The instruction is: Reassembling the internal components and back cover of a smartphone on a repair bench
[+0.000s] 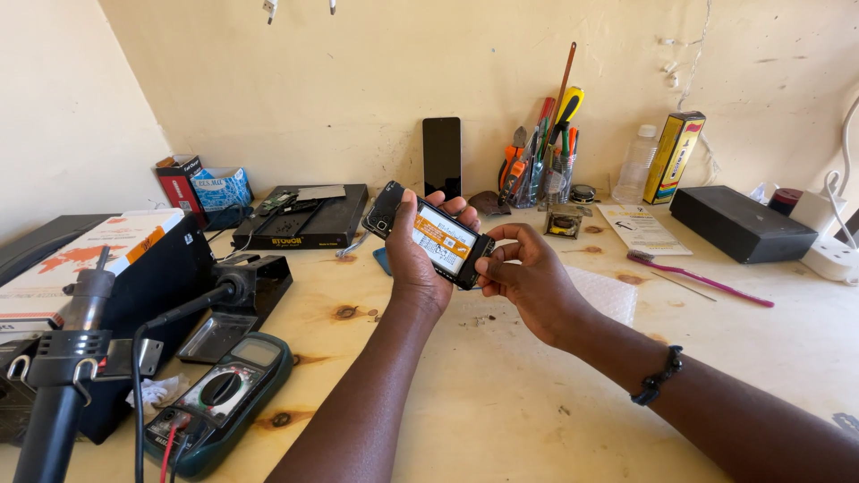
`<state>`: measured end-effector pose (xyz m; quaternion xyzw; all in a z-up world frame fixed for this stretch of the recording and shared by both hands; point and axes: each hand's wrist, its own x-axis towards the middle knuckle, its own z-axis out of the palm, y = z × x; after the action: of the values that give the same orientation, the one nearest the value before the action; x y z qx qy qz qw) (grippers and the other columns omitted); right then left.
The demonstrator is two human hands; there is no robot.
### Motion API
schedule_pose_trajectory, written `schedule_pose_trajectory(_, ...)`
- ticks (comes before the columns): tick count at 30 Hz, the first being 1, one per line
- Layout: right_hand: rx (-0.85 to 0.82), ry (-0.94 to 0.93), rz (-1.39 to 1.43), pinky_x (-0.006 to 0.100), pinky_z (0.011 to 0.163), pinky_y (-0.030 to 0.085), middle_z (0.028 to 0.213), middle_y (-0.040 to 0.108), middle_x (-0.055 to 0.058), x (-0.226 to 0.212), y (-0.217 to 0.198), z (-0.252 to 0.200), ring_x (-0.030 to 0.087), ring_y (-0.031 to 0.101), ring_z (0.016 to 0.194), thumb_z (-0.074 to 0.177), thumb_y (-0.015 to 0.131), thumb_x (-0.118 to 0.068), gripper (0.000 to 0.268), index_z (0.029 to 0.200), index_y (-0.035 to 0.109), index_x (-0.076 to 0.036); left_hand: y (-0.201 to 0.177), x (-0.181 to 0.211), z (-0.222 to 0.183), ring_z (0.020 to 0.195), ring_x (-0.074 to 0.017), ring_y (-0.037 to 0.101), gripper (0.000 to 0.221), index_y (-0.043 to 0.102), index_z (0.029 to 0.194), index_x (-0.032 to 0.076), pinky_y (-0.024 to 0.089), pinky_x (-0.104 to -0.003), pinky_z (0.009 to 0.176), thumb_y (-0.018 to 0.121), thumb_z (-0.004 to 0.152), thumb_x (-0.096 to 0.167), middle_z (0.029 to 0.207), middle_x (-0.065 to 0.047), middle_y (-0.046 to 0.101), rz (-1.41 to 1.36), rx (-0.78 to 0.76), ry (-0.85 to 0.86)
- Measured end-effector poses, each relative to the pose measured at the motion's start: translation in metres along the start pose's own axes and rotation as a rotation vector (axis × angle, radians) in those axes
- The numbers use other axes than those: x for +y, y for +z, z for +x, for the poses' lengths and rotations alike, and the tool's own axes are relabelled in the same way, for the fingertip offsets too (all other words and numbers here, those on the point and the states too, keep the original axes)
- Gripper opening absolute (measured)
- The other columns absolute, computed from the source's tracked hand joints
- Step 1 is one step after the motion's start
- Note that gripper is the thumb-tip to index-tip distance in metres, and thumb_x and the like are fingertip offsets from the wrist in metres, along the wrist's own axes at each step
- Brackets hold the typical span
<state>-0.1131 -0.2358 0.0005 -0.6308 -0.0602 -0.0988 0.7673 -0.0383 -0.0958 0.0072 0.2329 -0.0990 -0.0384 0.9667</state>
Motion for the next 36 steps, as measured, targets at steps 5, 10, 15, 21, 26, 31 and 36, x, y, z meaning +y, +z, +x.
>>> schedule_pose_trajectory(5, 0.009, 0.009, -0.01, 0.038, 0.07, 0.067, 0.099, 0.052, 0.016, -0.001, 0.0, -0.001, 0.028, 0.072, 0.082, 0.093, 0.077, 0.004, 0.055, 0.143, 0.055, -0.001, -0.001, -0.001, -0.001, 0.098, -0.0367, 0.08, 0.049, 0.069, 0.118, 0.008, 0.065, -0.056, 0.099, 0.064, 0.102, 0.054, 0.108, -0.022, 0.079, 0.003, -0.007, -0.003)
schedule_pose_trajectory(10, 0.008, 0.029, -0.049, 0.036, 0.07, 0.066, 0.101, 0.051, 0.016, -0.003, 0.0, -0.002, 0.026, 0.071, 0.082, 0.093, 0.078, 0.001, 0.058, 0.146, 0.053, 0.001, -0.002, -0.002, -0.001, 0.099, -0.0363, 0.08, 0.05, 0.069, 0.121, 0.008, 0.064, -0.056, 0.101, 0.064, 0.102, 0.055, 0.112, -0.022, 0.078, 0.012, -0.008, -0.019)
schedule_pose_trajectory(15, -0.009, 0.064, -0.086, 0.039, 0.069, 0.067, 0.102, 0.053, 0.02, -0.005, 0.003, -0.007, 0.027, 0.072, 0.078, 0.094, 0.078, 0.0, 0.061, 0.148, 0.051, 0.0, -0.003, -0.003, 0.0, 0.101, -0.0363, 0.079, 0.049, 0.067, 0.123, 0.008, 0.063, -0.057, 0.102, 0.064, 0.102, 0.053, 0.113, -0.022, 0.078, 0.023, -0.005, -0.034)
schedule_pose_trajectory(21, -0.006, -0.074, -0.246, 0.034, 0.07, 0.064, 0.105, 0.055, 0.017, 0.002, 0.0, -0.01, 0.022, 0.07, 0.084, 0.096, 0.08, -0.013, 0.063, 0.146, 0.047, 0.005, -0.011, -0.002, 0.012, 0.104, -0.0395, 0.078, 0.053, 0.066, 0.123, 0.007, 0.062, -0.06, 0.102, 0.064, 0.102, 0.055, 0.115, -0.023, 0.077, -0.017, 0.028, -0.106)
schedule_pose_trajectory(26, -0.08, -0.457, -0.654, 0.045, 0.092, 0.057, 0.119, 0.05, 0.02, 0.0, -0.012, -0.004, 0.036, 0.067, 0.111, 0.106, 0.072, -0.034, 0.048, 0.138, 0.055, -0.002, -0.017, 0.01, 0.022, 0.113, -0.0485, 0.074, 0.063, 0.063, 0.123, 0.001, 0.056, -0.068, 0.107, 0.057, 0.103, 0.061, 0.121, -0.03, 0.074, -0.112, 0.092, -0.209)
schedule_pose_trajectory(31, -0.253, -0.735, -0.87, 0.045, 0.094, 0.059, 0.123, 0.055, 0.015, -0.015, -0.025, 0.003, 0.037, 0.067, 0.118, 0.104, 0.072, -0.025, 0.044, 0.14, 0.057, -0.004, -0.014, 0.016, 0.022, 0.121, -0.0541, 0.069, 0.066, 0.059, 0.126, -0.004, 0.051, -0.072, 0.108, 0.054, 0.105, 0.059, 0.128, -0.037, 0.069, -0.174, 0.137, -0.278)
schedule_pose_trajectory(36, -0.094, -1.22, -1.121, 0.048, 0.082, 0.064, 0.121, 0.067, 0.016, -0.02, -0.025, 0.007, 0.04, 0.076, 0.104, 0.1, 0.075, -0.006, 0.023, 0.123, 0.073, -0.003, -0.009, -0.004, 0.025, 0.114, -0.0552, 0.071, 0.069, 0.057, 0.127, -0.013, 0.054, -0.075, 0.104, 0.058, 0.105, 0.053, 0.124, -0.039, 0.068, -0.189, 0.184, -0.377)
